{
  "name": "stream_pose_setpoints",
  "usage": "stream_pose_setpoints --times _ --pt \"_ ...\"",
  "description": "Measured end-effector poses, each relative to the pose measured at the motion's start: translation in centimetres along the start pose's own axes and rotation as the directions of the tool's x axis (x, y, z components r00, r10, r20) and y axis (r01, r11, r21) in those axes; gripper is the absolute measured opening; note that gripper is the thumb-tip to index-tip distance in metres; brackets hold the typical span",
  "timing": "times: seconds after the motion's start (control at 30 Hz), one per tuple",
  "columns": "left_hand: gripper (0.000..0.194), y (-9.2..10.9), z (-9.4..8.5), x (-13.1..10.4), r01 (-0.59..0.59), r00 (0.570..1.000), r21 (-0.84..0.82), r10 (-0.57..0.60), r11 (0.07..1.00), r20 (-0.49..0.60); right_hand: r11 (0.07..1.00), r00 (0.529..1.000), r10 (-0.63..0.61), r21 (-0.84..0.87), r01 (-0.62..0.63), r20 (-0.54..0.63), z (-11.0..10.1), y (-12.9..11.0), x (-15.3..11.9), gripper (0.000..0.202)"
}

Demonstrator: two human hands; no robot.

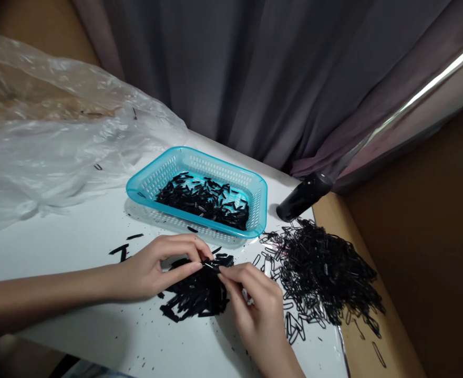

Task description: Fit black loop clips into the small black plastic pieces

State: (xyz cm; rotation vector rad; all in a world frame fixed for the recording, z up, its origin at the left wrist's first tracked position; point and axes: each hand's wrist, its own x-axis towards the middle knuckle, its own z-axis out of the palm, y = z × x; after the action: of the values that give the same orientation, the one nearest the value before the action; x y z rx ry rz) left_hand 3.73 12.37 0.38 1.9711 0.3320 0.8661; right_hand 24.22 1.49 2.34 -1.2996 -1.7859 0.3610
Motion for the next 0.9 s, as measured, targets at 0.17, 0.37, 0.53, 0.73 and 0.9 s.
stream_pose_setpoints --times 0.17,0.37,0.53,0.73,0.9 --pt "0.017 0.2 0.2 -0.1 -0.027 0.999 -0.008 0.027 1.000 -0.025 0.996 0.998 0.059 0.061 -0.061 0.034 0.0 0.0 -0.1 0.017" --pt "0.018 0.4 0.4 -0.1 -0.056 0.997 -0.016 0.055 0.998 -0.045 0.988 0.993 0.103 0.111 -0.108 0.053 0.0 0.1 0.0 0.014" --pt "0.019 0.3 0.3 0.0 -0.013 0.999 0.001 0.013 1.000 -0.036 0.975 0.988 0.127 0.173 -0.140 0.083 0.2 -0.4 -0.2 0.013" --pt "0.022 -0.3 -0.1 0.6 0.173 0.983 -0.023 -0.174 0.985 -0.062 0.955 0.986 0.080 0.271 -0.117 0.146 0.8 -1.3 -0.9 0.020" --pt "0.022 -0.2 0.0 0.2 0.132 0.990 -0.046 -0.134 0.990 -0.042 0.998 0.998 0.050 0.026 -0.049 -0.045 0.0 -0.1 -0.2 0.022"
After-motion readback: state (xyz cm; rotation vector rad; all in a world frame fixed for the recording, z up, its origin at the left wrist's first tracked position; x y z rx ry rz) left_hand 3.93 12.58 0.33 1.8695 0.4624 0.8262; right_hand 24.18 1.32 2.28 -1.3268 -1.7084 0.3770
